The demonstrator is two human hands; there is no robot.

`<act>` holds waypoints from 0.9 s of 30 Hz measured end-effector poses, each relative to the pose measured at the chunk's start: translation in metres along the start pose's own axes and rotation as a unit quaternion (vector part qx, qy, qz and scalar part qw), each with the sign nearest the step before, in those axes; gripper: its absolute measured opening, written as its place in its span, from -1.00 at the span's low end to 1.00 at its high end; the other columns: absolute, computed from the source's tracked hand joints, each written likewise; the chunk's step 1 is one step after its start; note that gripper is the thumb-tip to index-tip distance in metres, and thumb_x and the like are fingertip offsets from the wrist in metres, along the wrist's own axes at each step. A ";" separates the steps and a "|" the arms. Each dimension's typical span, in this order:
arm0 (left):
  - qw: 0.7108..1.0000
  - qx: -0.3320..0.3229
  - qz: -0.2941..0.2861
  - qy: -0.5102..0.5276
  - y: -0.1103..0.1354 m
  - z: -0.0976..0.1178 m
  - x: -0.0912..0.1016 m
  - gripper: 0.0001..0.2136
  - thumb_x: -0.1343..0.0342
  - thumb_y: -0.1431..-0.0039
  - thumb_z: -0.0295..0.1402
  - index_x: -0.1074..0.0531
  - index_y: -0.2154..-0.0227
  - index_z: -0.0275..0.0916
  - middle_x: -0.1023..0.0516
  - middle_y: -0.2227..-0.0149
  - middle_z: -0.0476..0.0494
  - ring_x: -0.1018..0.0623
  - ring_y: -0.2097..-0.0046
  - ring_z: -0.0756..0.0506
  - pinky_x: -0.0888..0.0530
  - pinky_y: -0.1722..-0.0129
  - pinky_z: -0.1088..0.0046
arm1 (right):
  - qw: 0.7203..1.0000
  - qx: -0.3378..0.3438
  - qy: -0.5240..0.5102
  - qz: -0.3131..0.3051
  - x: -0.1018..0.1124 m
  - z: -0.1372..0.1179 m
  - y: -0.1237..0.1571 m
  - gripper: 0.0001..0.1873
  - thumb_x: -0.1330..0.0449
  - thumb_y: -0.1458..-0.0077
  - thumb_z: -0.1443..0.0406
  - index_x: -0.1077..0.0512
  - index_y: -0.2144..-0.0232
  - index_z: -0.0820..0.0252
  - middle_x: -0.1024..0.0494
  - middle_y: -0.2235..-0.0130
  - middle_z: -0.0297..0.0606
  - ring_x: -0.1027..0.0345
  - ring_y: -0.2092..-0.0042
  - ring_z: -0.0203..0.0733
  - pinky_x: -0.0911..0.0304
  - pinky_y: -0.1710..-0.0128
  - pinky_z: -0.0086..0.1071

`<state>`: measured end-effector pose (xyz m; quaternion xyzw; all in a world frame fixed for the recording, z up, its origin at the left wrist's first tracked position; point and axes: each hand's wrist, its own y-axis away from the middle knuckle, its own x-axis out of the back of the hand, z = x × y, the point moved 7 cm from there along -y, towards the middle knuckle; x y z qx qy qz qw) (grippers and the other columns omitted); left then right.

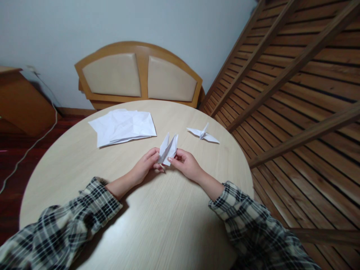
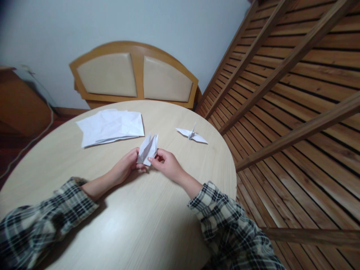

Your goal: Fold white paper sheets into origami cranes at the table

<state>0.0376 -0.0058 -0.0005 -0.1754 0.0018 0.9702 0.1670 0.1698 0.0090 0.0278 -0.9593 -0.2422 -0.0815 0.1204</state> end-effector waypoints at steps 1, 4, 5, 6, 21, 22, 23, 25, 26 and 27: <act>1.000 -0.003 0.004 -0.005 0.000 0.001 0.000 -0.62 -0.26 -0.10 -0.04 -0.38 0.26 -0.26 -0.48 0.36 -0.04 -0.49 0.41 0.02 -0.52 0.38 0.49 | 1.000 -0.001 0.000 -0.002 0.000 0.000 0.000 -0.78 -0.21 -0.12 0.17 -0.45 0.28 0.23 -0.53 0.31 -0.24 -0.36 0.31 -0.23 -0.29 0.23 -0.29; 0.999 -0.018 0.008 -0.033 0.001 0.004 0.000 -0.64 -0.33 -0.04 -0.13 -0.31 0.34 -0.25 -0.48 0.38 -0.01 -0.49 0.42 0.03 -0.49 0.41 0.54 | 1.000 -0.003 0.006 -0.002 -0.001 -0.001 0.000 -0.78 -0.21 -0.12 0.18 -0.45 0.28 0.23 -0.53 0.30 -0.25 -0.35 0.30 -0.23 -0.28 0.24 -0.30; 0.999 -0.021 0.006 -0.042 0.001 0.005 -0.001 -0.65 -0.33 -0.03 -0.15 -0.30 0.36 -0.25 -0.48 0.37 0.00 -0.50 0.42 0.03 -0.49 0.40 0.53 | 1.000 -0.003 0.007 -0.002 0.000 -0.002 0.000 -0.78 -0.21 -0.12 0.18 -0.45 0.28 0.23 -0.52 0.31 -0.25 -0.35 0.31 -0.23 -0.28 0.24 -0.30; 0.998 -0.023 0.003 -0.051 0.002 0.006 -0.002 -0.65 -0.33 -0.03 -0.15 -0.30 0.37 -0.25 -0.48 0.37 -0.01 -0.50 0.41 0.03 -0.49 0.40 0.52 | 1.000 -0.004 0.007 -0.001 0.000 -0.002 0.000 -0.78 -0.21 -0.12 0.18 -0.45 0.29 0.23 -0.52 0.31 -0.25 -0.35 0.31 -0.23 -0.28 0.25 -0.30; 0.998 -0.001 -0.002 -0.055 0.004 0.005 -0.007 -0.76 -0.21 -0.16 -0.18 -0.38 0.34 -0.26 -0.44 0.40 0.01 -0.44 0.42 0.04 -0.48 0.33 0.47 | 1.000 0.004 -0.011 0.000 0.001 -0.002 -0.001 -0.79 -0.17 -0.15 0.18 -0.44 0.24 0.20 -0.53 0.27 -0.25 -0.38 0.25 -0.20 -0.28 0.20 -0.27; 0.998 0.000 0.000 -0.057 0.004 0.005 -0.006 -0.75 -0.22 -0.16 -0.17 -0.38 0.34 -0.26 -0.43 0.40 0.02 -0.44 0.42 0.04 -0.48 0.33 0.47 | 1.000 0.003 -0.013 -0.001 0.001 -0.002 -0.001 -0.78 -0.17 -0.15 0.18 -0.44 0.23 0.20 -0.54 0.25 -0.24 -0.39 0.23 -0.19 -0.29 0.18 -0.26; 0.998 0.000 0.002 -0.060 0.003 0.005 -0.006 -0.74 -0.23 -0.15 -0.16 -0.38 0.34 -0.27 -0.43 0.40 0.02 -0.43 0.43 0.05 -0.48 0.34 0.47 | 1.000 0.002 -0.013 -0.001 0.001 -0.001 -0.001 -0.77 -0.18 -0.14 0.18 -0.45 0.22 0.20 -0.54 0.24 -0.23 -0.40 0.21 -0.18 -0.30 0.17 -0.25; 0.998 -0.002 0.006 -0.066 0.003 0.005 -0.006 -0.72 -0.24 -0.13 -0.14 -0.39 0.35 -0.27 -0.42 0.41 0.03 -0.43 0.43 0.05 -0.49 0.34 0.47 | 1.000 0.002 -0.011 0.000 0.000 0.000 -0.002 -0.76 -0.19 -0.13 0.17 -0.45 0.21 0.20 -0.54 0.23 -0.22 -0.40 0.20 -0.16 -0.31 0.17 -0.24; 0.998 -0.002 0.007 -0.069 0.002 0.005 -0.006 -0.71 -0.24 -0.12 -0.13 -0.39 0.36 -0.27 -0.42 0.41 0.02 -0.43 0.43 0.05 -0.49 0.33 0.46 | 1.000 0.001 -0.008 0.001 0.000 0.001 -0.002 -0.75 -0.19 -0.13 0.16 -0.45 0.21 0.20 -0.54 0.22 -0.21 -0.41 0.19 -0.16 -0.32 0.17 -0.24; 0.997 -0.003 0.010 -0.073 0.002 0.005 -0.006 -0.71 -0.25 -0.12 -0.13 -0.40 0.36 -0.28 -0.42 0.41 0.02 -0.44 0.42 0.04 -0.49 0.32 0.46 | 1.000 0.001 -0.003 0.002 0.000 0.001 -0.002 -0.75 -0.20 -0.13 0.16 -0.45 0.22 0.20 -0.54 0.22 -0.21 -0.41 0.20 -0.15 -0.32 0.17 -0.23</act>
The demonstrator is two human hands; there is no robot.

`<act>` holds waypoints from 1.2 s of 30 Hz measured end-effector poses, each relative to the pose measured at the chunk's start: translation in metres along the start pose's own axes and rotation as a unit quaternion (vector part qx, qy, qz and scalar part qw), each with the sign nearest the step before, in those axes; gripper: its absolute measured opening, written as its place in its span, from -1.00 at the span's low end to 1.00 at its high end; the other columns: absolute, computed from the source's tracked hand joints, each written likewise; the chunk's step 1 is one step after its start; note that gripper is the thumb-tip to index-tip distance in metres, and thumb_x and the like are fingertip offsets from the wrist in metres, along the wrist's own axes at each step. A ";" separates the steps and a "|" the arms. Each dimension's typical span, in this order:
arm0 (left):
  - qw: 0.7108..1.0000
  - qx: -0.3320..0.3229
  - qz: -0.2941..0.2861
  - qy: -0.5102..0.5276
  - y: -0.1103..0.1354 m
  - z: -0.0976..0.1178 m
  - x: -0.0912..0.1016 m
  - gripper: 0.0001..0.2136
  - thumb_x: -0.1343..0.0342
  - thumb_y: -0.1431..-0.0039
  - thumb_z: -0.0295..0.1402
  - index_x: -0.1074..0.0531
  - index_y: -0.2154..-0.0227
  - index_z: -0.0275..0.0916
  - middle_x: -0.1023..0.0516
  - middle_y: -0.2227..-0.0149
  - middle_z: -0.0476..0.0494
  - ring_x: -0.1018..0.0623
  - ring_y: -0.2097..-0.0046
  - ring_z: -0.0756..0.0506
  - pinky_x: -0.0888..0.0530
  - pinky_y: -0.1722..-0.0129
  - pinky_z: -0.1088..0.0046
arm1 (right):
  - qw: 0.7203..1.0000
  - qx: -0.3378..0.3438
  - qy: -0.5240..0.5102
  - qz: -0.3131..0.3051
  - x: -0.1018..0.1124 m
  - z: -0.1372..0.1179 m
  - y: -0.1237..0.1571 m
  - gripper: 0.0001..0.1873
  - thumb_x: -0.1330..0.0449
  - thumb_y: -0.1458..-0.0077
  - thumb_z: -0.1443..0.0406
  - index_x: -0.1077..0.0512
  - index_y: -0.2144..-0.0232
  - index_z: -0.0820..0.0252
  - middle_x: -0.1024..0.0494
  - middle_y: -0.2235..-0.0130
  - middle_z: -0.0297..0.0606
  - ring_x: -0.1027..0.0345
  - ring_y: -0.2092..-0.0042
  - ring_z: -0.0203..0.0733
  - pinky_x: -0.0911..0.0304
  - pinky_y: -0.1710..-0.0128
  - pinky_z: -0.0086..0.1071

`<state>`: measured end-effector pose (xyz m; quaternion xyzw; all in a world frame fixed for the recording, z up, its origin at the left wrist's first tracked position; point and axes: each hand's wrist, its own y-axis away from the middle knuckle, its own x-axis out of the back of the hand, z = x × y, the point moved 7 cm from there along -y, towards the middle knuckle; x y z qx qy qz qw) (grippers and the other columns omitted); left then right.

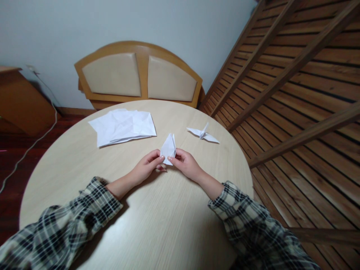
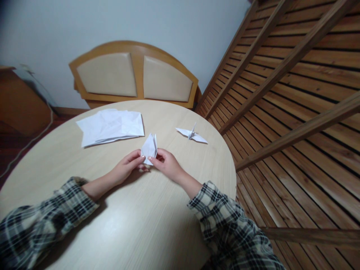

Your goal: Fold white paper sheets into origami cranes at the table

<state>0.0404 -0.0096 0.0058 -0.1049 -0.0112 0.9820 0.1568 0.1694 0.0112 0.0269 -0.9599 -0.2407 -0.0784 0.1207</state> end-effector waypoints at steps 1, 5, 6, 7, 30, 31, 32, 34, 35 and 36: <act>1.000 -0.001 0.003 -0.004 0.000 0.000 0.000 -0.71 -0.25 -0.12 -0.13 -0.40 0.36 -0.28 -0.43 0.41 0.02 -0.44 0.42 0.04 -0.49 0.32 0.46 | 1.000 0.000 0.006 0.003 0.000 0.000 0.000 -0.75 -0.20 -0.13 0.16 -0.46 0.23 0.20 -0.54 0.23 -0.21 -0.41 0.20 -0.15 -0.32 0.18 -0.23; 0.999 -0.016 0.016 -0.029 -0.001 0.002 0.002 -0.72 -0.25 -0.11 -0.14 -0.41 0.39 -0.28 -0.44 0.42 0.01 -0.45 0.40 0.03 -0.49 0.34 0.47 | 0.999 -0.001 0.036 0.014 0.002 0.001 0.000 -0.78 -0.20 -0.13 0.16 -0.45 0.29 0.19 -0.53 0.27 -0.23 -0.39 0.24 -0.18 -0.31 0.21 -0.26; 0.999 -0.019 0.018 -0.038 -0.001 0.002 0.002 -0.72 -0.25 -0.11 -0.14 -0.41 0.39 -0.28 -0.45 0.42 0.00 -0.46 0.40 0.02 -0.49 0.34 0.47 | 0.999 0.001 0.044 0.016 0.003 0.001 0.000 -0.80 -0.20 -0.13 0.16 -0.44 0.31 0.19 -0.52 0.29 -0.24 -0.38 0.26 -0.19 -0.30 0.23 -0.27; 0.998 -0.023 0.021 -0.048 -0.002 0.002 0.002 -0.72 -0.24 -0.11 -0.14 -0.41 0.40 -0.28 -0.45 0.42 0.00 -0.46 0.39 0.02 -0.50 0.34 0.46 | 0.998 0.004 0.052 0.018 0.003 0.000 0.000 -0.80 -0.20 -0.14 0.17 -0.43 0.33 0.20 -0.51 0.31 -0.26 -0.36 0.27 -0.20 -0.29 0.24 -0.28; 0.966 -0.104 0.076 -0.223 0.001 0.022 0.008 -0.80 -0.16 -0.17 -0.21 -0.50 0.38 -0.27 -0.56 0.41 -0.08 -0.52 0.37 -0.03 -0.47 0.34 0.46 | 0.989 0.027 0.139 0.037 0.006 -0.002 -0.003 -0.80 -0.19 -0.19 0.18 -0.39 0.40 0.18 -0.38 0.31 -0.28 -0.30 0.23 -0.21 -0.29 0.24 -0.30; 0.967 -0.101 0.076 -0.221 0.001 0.021 0.008 -0.79 -0.17 -0.17 -0.20 -0.50 0.38 -0.27 -0.56 0.41 -0.08 -0.52 0.37 -0.04 -0.47 0.33 0.45 | 0.989 0.026 0.140 0.038 0.006 -0.002 -0.003 -0.81 -0.19 -0.19 0.19 -0.40 0.40 0.18 -0.38 0.32 -0.28 -0.30 0.24 -0.22 -0.29 0.25 -0.31; 0.968 -0.100 0.076 -0.219 0.001 0.021 0.007 -0.79 -0.17 -0.16 -0.20 -0.50 0.38 -0.26 -0.57 0.40 -0.08 -0.53 0.36 -0.04 -0.48 0.32 0.45 | 0.989 0.025 0.141 0.039 0.006 -0.002 -0.003 -0.81 -0.19 -0.19 0.20 -0.40 0.41 0.18 -0.38 0.33 -0.29 -0.30 0.25 -0.22 -0.28 0.26 -0.31; 0.968 -0.102 0.077 -0.216 0.001 0.021 0.007 -0.79 -0.17 -0.15 -0.20 -0.51 0.37 -0.26 -0.57 0.38 -0.10 -0.53 0.34 -0.05 -0.49 0.31 0.44 | 0.989 0.022 0.143 0.039 0.007 -0.002 -0.003 -0.81 -0.20 -0.19 0.20 -0.41 0.41 0.18 -0.38 0.34 -0.30 -0.30 0.26 -0.22 -0.26 0.27 -0.31; 0.968 -0.105 0.078 -0.214 0.001 0.021 0.007 -0.80 -0.17 -0.15 -0.21 -0.51 0.37 -0.26 -0.58 0.38 -0.10 -0.53 0.34 -0.05 -0.49 0.30 0.44 | 0.988 0.022 0.144 0.040 0.007 -0.001 -0.003 -0.81 -0.20 -0.18 0.21 -0.41 0.41 0.18 -0.39 0.35 -0.30 -0.29 0.27 -0.22 -0.25 0.27 -0.31; 0.968 -0.106 0.079 -0.213 0.001 0.021 0.008 -0.80 -0.18 -0.15 -0.21 -0.51 0.37 -0.27 -0.58 0.37 -0.10 -0.54 0.33 -0.05 -0.49 0.30 0.44 | 0.988 0.022 0.145 0.042 0.007 -0.001 -0.003 -0.81 -0.20 -0.18 0.21 -0.41 0.42 0.18 -0.39 0.35 -0.30 -0.29 0.27 -0.22 -0.24 0.28 -0.32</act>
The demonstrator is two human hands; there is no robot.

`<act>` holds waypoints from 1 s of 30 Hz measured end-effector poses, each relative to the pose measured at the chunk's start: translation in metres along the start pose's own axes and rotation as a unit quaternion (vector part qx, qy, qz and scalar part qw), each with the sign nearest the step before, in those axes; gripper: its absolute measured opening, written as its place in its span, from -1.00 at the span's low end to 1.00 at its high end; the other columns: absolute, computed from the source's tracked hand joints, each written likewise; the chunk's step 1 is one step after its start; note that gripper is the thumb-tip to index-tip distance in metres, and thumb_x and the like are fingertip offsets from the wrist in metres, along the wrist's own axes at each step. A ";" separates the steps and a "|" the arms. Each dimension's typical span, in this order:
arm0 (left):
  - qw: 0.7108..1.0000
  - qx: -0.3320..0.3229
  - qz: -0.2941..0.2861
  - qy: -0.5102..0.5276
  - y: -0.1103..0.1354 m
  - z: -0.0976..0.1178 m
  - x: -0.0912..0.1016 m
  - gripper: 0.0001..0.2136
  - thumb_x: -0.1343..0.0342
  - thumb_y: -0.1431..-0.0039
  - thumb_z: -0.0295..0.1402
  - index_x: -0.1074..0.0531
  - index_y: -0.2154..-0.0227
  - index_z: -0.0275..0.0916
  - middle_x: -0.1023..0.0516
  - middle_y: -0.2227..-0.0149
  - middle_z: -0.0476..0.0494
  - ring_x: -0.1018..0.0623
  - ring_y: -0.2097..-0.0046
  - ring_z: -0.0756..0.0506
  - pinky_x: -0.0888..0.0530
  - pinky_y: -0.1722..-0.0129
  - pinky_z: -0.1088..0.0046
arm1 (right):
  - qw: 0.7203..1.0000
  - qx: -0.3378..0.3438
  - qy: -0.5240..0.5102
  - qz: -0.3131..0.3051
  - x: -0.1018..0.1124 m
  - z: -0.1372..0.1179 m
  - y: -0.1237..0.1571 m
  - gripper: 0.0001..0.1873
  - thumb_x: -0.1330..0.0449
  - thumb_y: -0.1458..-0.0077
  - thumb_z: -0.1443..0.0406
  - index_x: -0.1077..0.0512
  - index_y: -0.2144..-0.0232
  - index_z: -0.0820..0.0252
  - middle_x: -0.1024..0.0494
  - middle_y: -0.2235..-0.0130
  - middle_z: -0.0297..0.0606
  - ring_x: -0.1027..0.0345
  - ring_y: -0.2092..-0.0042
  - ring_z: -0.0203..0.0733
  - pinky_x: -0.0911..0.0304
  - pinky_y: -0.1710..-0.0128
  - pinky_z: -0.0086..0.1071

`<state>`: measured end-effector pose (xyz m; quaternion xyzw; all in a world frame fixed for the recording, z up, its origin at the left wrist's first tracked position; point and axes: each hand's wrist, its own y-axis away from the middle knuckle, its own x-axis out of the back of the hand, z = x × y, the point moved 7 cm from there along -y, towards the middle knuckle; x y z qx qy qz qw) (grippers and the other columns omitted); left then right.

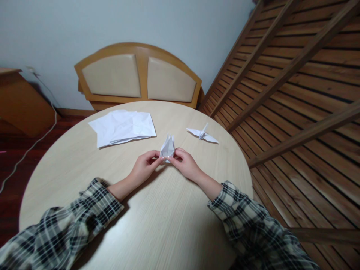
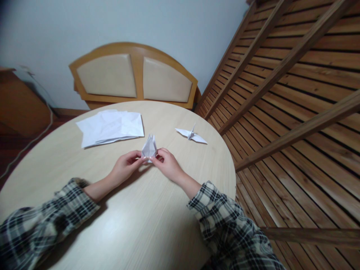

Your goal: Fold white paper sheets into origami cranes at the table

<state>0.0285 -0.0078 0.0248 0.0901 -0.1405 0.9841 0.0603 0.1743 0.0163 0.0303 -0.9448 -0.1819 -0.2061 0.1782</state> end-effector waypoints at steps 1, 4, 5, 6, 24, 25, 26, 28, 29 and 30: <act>1.000 0.000 0.002 -0.001 0.000 0.000 0.000 -0.81 -0.18 -0.15 -0.22 -0.51 0.36 -0.27 -0.58 0.37 -0.11 -0.54 0.33 -0.05 -0.49 0.30 0.44 | 1.000 0.000 0.000 0.002 0.000 0.000 0.000 -0.81 -0.21 -0.18 0.21 -0.40 0.42 0.18 -0.39 0.36 -0.31 -0.29 0.28 -0.22 -0.23 0.28 -0.32; 1.000 -0.001 0.008 -0.007 0.000 -0.001 0.001 -0.82 -0.18 -0.14 -0.23 -0.51 0.37 -0.27 -0.58 0.37 -0.10 -0.54 0.34 -0.04 -0.50 0.30 0.44 | 1.000 -0.002 -0.005 0.008 0.001 -0.001 0.000 -0.81 -0.22 -0.16 0.21 -0.40 0.43 0.19 -0.38 0.38 -0.32 -0.28 0.31 -0.23 -0.21 0.31 -0.33; 1.000 0.000 0.010 -0.008 0.000 -0.002 0.002 -0.82 -0.18 -0.14 -0.23 -0.51 0.37 -0.27 -0.59 0.37 -0.10 -0.54 0.34 -0.04 -0.50 0.29 0.44 | 1.000 -0.003 -0.010 0.011 0.001 -0.001 0.000 -0.82 -0.22 -0.16 0.21 -0.40 0.43 0.19 -0.39 0.38 -0.32 -0.28 0.32 -0.23 -0.20 0.31 -0.33; 1.000 0.000 0.010 -0.008 0.000 -0.002 0.002 -0.82 -0.18 -0.14 -0.23 -0.51 0.37 -0.27 -0.59 0.36 -0.10 -0.54 0.34 -0.04 -0.50 0.29 0.44 | 1.000 -0.005 -0.014 0.012 0.001 -0.001 0.000 -0.82 -0.23 -0.15 0.21 -0.41 0.42 0.19 -0.39 0.38 -0.31 -0.28 0.32 -0.23 -0.19 0.32 -0.33; 0.999 -0.004 0.042 -0.010 0.001 -0.008 0.007 -0.77 -0.25 -0.09 -0.26 -0.31 0.36 -0.22 -0.37 0.45 0.05 -0.37 0.43 0.01 -0.28 0.43 0.51 | 0.999 -0.027 -0.018 0.029 0.003 0.006 0.000 -0.85 -0.25 -0.10 0.20 -0.46 0.35 0.17 -0.45 0.35 -0.31 -0.31 0.31 -0.24 -0.23 0.29 -0.33; 0.999 -0.005 0.044 -0.005 0.001 -0.009 0.007 -0.77 -0.25 -0.09 -0.27 -0.30 0.36 -0.22 -0.36 0.45 0.06 -0.37 0.43 0.02 -0.29 0.43 0.51 | 0.999 -0.027 -0.020 0.028 0.003 0.007 0.000 -0.85 -0.25 -0.10 0.20 -0.46 0.35 0.17 -0.46 0.34 -0.30 -0.31 0.31 -0.24 -0.24 0.28 -0.33; 0.999 -0.006 0.046 0.002 0.000 -0.009 0.007 -0.76 -0.26 -0.08 -0.28 -0.29 0.35 -0.22 -0.37 0.45 0.06 -0.38 0.43 0.02 -0.30 0.42 0.51 | 0.999 -0.027 -0.025 0.027 0.002 0.007 0.000 -0.85 -0.25 -0.10 0.20 -0.46 0.35 0.17 -0.46 0.34 -0.30 -0.32 0.31 -0.24 -0.24 0.28 -0.33; 0.999 -0.005 0.050 0.020 0.000 -0.009 0.007 -0.73 -0.27 -0.06 -0.30 -0.26 0.31 -0.21 -0.38 0.45 0.07 -0.40 0.42 0.02 -0.32 0.42 0.51 | 0.998 -0.029 -0.041 0.025 0.002 0.008 0.000 -0.84 -0.25 -0.11 0.19 -0.46 0.34 0.17 -0.48 0.33 -0.28 -0.32 0.31 -0.24 -0.24 0.28 -0.33; 0.998 -0.002 0.051 0.029 0.000 -0.009 0.007 -0.71 -0.27 -0.05 -0.31 -0.24 0.27 -0.20 -0.39 0.45 0.08 -0.41 0.43 0.01 -0.32 0.42 0.51 | 0.998 -0.030 -0.048 0.025 0.001 0.009 0.000 -0.83 -0.24 -0.11 0.18 -0.46 0.34 0.17 -0.48 0.32 -0.28 -0.32 0.31 -0.24 -0.24 0.28 -0.33; 0.998 0.000 0.050 0.037 0.000 -0.009 0.006 -0.68 -0.27 -0.05 -0.31 -0.23 0.23 -0.20 -0.39 0.46 0.09 -0.42 0.43 0.01 -0.33 0.43 0.51 | 0.998 -0.033 -0.052 0.025 0.001 0.009 0.001 -0.83 -0.24 -0.12 0.18 -0.45 0.35 0.17 -0.48 0.33 -0.28 -0.32 0.31 -0.24 -0.24 0.29 -0.33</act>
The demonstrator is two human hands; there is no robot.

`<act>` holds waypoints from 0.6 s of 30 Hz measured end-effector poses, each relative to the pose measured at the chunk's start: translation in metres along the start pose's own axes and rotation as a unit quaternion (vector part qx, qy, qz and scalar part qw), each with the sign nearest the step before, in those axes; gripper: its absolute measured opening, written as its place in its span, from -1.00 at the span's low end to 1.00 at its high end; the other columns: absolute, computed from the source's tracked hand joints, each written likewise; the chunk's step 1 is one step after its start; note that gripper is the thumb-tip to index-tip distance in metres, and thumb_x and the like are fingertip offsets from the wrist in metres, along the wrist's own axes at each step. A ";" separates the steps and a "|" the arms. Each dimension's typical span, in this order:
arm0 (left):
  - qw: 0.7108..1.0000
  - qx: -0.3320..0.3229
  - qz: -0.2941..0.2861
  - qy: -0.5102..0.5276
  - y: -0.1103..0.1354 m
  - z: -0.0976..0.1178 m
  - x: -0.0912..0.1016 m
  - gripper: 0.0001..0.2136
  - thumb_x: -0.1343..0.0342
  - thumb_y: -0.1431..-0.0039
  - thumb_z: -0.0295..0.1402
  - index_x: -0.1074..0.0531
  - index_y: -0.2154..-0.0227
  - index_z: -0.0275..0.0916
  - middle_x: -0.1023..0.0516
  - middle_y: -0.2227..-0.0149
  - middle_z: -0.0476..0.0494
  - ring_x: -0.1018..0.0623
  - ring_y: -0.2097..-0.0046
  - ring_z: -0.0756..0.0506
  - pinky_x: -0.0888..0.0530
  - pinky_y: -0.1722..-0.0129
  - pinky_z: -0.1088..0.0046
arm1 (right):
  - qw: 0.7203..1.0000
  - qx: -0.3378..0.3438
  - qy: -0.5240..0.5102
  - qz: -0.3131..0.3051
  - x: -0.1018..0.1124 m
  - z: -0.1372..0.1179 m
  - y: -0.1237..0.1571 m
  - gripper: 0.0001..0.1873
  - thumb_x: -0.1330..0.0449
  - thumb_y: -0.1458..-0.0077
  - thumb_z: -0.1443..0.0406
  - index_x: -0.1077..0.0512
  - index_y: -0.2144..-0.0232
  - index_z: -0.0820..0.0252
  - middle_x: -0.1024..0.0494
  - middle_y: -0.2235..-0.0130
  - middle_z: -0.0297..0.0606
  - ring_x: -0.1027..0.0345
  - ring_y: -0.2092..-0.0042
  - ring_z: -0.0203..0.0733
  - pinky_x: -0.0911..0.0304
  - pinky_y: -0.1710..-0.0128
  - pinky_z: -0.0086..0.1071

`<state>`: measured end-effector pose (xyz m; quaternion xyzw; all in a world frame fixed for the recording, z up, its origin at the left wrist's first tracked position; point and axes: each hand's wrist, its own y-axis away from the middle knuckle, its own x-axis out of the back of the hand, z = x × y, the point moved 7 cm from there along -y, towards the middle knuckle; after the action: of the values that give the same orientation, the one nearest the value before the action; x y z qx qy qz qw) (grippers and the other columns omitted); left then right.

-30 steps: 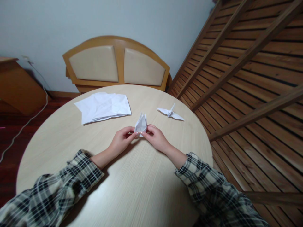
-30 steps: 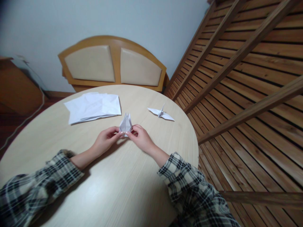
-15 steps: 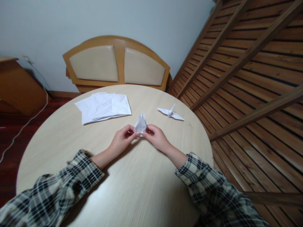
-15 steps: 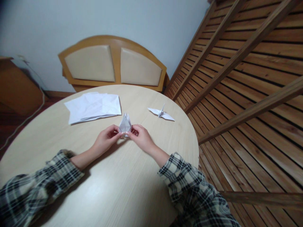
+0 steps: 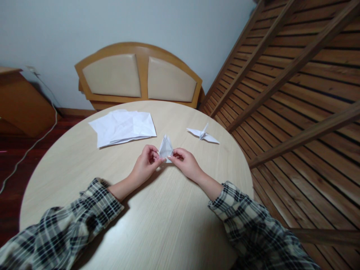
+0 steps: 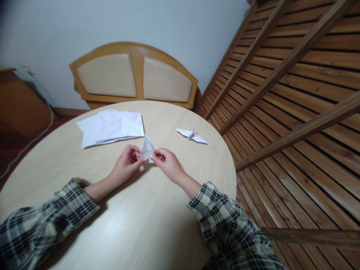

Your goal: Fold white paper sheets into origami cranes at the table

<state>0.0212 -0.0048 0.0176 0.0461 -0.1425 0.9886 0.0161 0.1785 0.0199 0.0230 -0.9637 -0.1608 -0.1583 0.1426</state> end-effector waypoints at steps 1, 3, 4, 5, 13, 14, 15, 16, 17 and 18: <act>1.000 0.004 -0.003 0.007 0.000 0.000 -0.001 -0.65 -0.27 -0.06 -0.31 -0.22 0.18 -0.20 -0.39 0.48 0.10 -0.42 0.45 0.01 -0.33 0.44 0.51 | 1.000 -0.003 0.000 -0.001 0.000 0.000 0.000 -0.82 -0.23 -0.12 0.17 -0.45 0.36 0.17 -0.47 0.34 -0.29 -0.32 0.32 -0.24 -0.23 0.30 -0.34; 1.000 0.014 -0.012 0.018 0.000 -0.002 -0.003 -0.60 -0.27 -0.06 -0.31 -0.21 0.11 -0.20 -0.38 0.50 0.12 -0.41 0.47 0.02 -0.32 0.47 0.51 | 1.000 -0.006 0.010 -0.002 0.000 0.000 0.000 -0.82 -0.22 -0.13 0.17 -0.42 0.40 0.17 -0.44 0.39 -0.32 -0.29 0.34 -0.25 -0.21 0.32 -0.35; 0.999 0.019 -0.016 0.023 0.000 -0.003 -0.003 -0.58 -0.27 -0.06 -0.31 -0.22 0.08 -0.21 -0.38 0.51 0.13 -0.40 0.48 0.02 -0.32 0.47 0.52 | 1.000 -0.007 0.014 -0.002 0.000 -0.001 0.001 -0.81 -0.21 -0.13 0.17 -0.41 0.42 0.16 -0.43 0.41 -0.33 -0.28 0.35 -0.25 -0.20 0.33 -0.35; 0.999 0.023 -0.019 0.029 0.000 -0.005 -0.004 -0.58 -0.28 -0.06 -0.30 -0.24 0.07 -0.21 -0.38 0.51 0.13 -0.40 0.49 0.02 -0.31 0.47 0.52 | 1.000 -0.006 0.017 -0.002 0.000 -0.002 0.001 -0.81 -0.21 -0.14 0.18 -0.40 0.43 0.16 -0.42 0.42 -0.35 -0.27 0.36 -0.26 -0.19 0.34 -0.36; 0.997 0.043 -0.040 0.041 -0.003 -0.005 -0.006 -0.71 -0.25 -0.07 -0.22 -0.42 0.21 -0.27 -0.37 0.53 0.08 -0.38 0.49 0.03 -0.30 0.47 0.51 | 1.000 0.002 0.018 -0.007 0.000 -0.006 0.002 -0.82 -0.20 -0.13 0.18 -0.41 0.43 0.16 -0.45 0.39 -0.32 -0.29 0.34 -0.24 -0.20 0.33 -0.35; 0.997 0.043 -0.043 0.036 -0.003 -0.003 -0.007 -0.74 -0.22 -0.10 -0.20 -0.43 0.24 -0.27 -0.38 0.52 0.06 -0.38 0.49 0.02 -0.30 0.47 0.51 | 1.000 0.002 0.019 -0.010 0.000 -0.006 0.002 -0.82 -0.20 -0.13 0.18 -0.41 0.43 0.16 -0.45 0.39 -0.32 -0.29 0.35 -0.24 -0.20 0.33 -0.35; 0.998 0.043 -0.045 0.030 -0.002 -0.002 -0.007 -0.76 -0.19 -0.12 -0.19 -0.44 0.27 -0.27 -0.39 0.52 0.05 -0.38 0.48 0.02 -0.30 0.47 0.51 | 1.000 0.003 0.018 -0.014 0.000 -0.006 0.002 -0.81 -0.20 -0.13 0.18 -0.40 0.44 0.16 -0.44 0.40 -0.32 -0.28 0.35 -0.24 -0.20 0.33 -0.35; 0.998 0.042 -0.045 0.024 -0.002 0.000 -0.006 -0.77 -0.17 -0.15 -0.18 -0.43 0.31 -0.27 -0.39 0.52 0.04 -0.38 0.48 0.02 -0.30 0.47 0.50 | 1.000 0.004 0.017 -0.018 -0.001 -0.007 0.002 -0.81 -0.20 -0.13 0.18 -0.40 0.44 0.16 -0.44 0.40 -0.32 -0.28 0.36 -0.25 -0.20 0.33 -0.35; 0.998 0.039 -0.043 0.018 -0.002 0.001 -0.006 -0.77 -0.15 -0.16 -0.17 -0.42 0.35 -0.26 -0.39 0.53 0.04 -0.37 0.49 0.02 -0.30 0.47 0.50 | 1.000 0.006 0.014 -0.025 -0.002 -0.008 0.002 -0.80 -0.19 -0.13 0.18 -0.39 0.45 0.17 -0.44 0.41 -0.33 -0.28 0.36 -0.25 -0.20 0.33 -0.35; 0.998 0.037 -0.041 0.013 -0.002 0.002 -0.005 -0.76 -0.14 -0.17 -0.16 -0.41 0.40 -0.25 -0.38 0.54 0.04 -0.36 0.49 0.02 -0.29 0.48 0.50 | 0.999 0.007 0.010 -0.030 -0.003 -0.008 0.002 -0.80 -0.19 -0.13 0.18 -0.38 0.46 0.17 -0.43 0.41 -0.33 -0.28 0.36 -0.25 -0.20 0.33 -0.35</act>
<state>0.0266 -0.0035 0.0195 0.0395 -0.1040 0.9922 0.0570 0.1747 0.0143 0.0288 -0.9557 -0.1897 -0.1706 0.1465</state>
